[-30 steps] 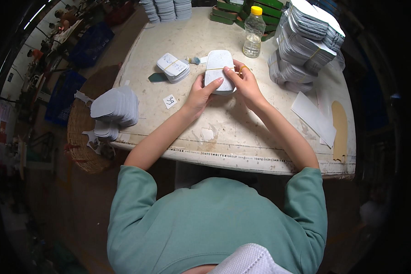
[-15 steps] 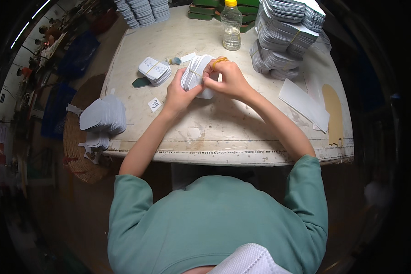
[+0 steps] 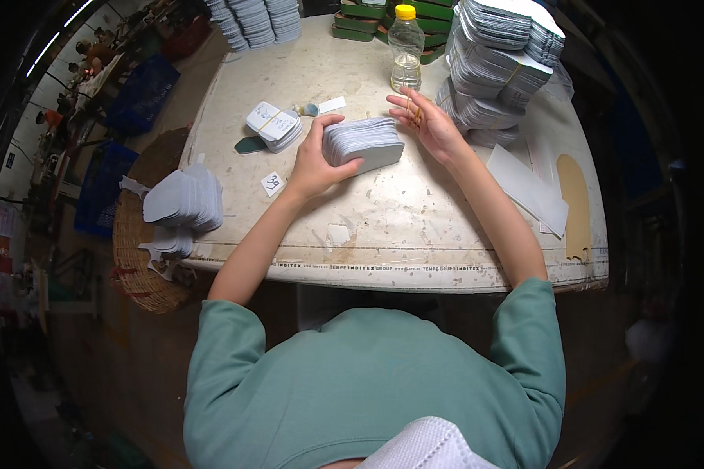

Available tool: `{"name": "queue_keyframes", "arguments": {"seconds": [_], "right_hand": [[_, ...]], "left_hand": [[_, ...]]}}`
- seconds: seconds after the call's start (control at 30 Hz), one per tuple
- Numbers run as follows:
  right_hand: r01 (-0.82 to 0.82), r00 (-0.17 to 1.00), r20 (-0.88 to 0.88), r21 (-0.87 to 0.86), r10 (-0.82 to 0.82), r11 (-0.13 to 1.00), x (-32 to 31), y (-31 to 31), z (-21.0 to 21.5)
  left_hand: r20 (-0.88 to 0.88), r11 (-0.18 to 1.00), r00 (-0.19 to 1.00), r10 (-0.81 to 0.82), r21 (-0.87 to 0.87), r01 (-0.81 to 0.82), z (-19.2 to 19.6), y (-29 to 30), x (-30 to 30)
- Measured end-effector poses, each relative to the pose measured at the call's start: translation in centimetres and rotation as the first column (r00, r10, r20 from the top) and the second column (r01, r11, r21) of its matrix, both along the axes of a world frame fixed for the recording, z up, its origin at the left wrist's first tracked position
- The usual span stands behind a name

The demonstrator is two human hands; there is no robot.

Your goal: The person stacks gray shoe insoles and white foam pads, then applies small adhesive labels to the insoles one by one. The person bundles the labeled insoles with rubber bands and places them into stacks on the table.

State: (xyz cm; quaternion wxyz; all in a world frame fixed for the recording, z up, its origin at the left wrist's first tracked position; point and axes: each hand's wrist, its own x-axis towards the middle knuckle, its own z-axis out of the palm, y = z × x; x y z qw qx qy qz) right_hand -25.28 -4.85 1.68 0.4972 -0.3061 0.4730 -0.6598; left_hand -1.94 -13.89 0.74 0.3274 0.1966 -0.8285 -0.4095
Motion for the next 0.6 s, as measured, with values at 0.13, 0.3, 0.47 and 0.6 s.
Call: {"name": "queue_keyframes", "arguments": {"seconds": [0.13,0.3,0.47,0.6], "right_hand": [[0.044,0.994,-0.099,0.042,-0.040,0.998,3.5,-0.5,-1.1],[-0.071,0.993,-0.097,0.043,0.075,0.997,5.2,-0.1,-0.8],[-0.115,0.963,-0.241,0.044,0.122,0.992,5.6,0.1,-0.9],[0.033,0.985,-0.169,0.060,-0.022,0.998,3.2,-0.1,-0.8]], "left_hand": [[-0.024,0.998,0.998,0.059,-0.021,-0.060,-1.0,0.4,-0.6],[-0.105,0.997,0.992,0.067,-0.041,-0.072,-1.7,0.5,-1.1],[-0.038,0.995,0.998,0.042,0.090,-0.039,-1.4,0.7,-0.6],[0.090,0.993,0.996,-0.024,0.116,0.014,-0.6,0.0,0.2]]}}
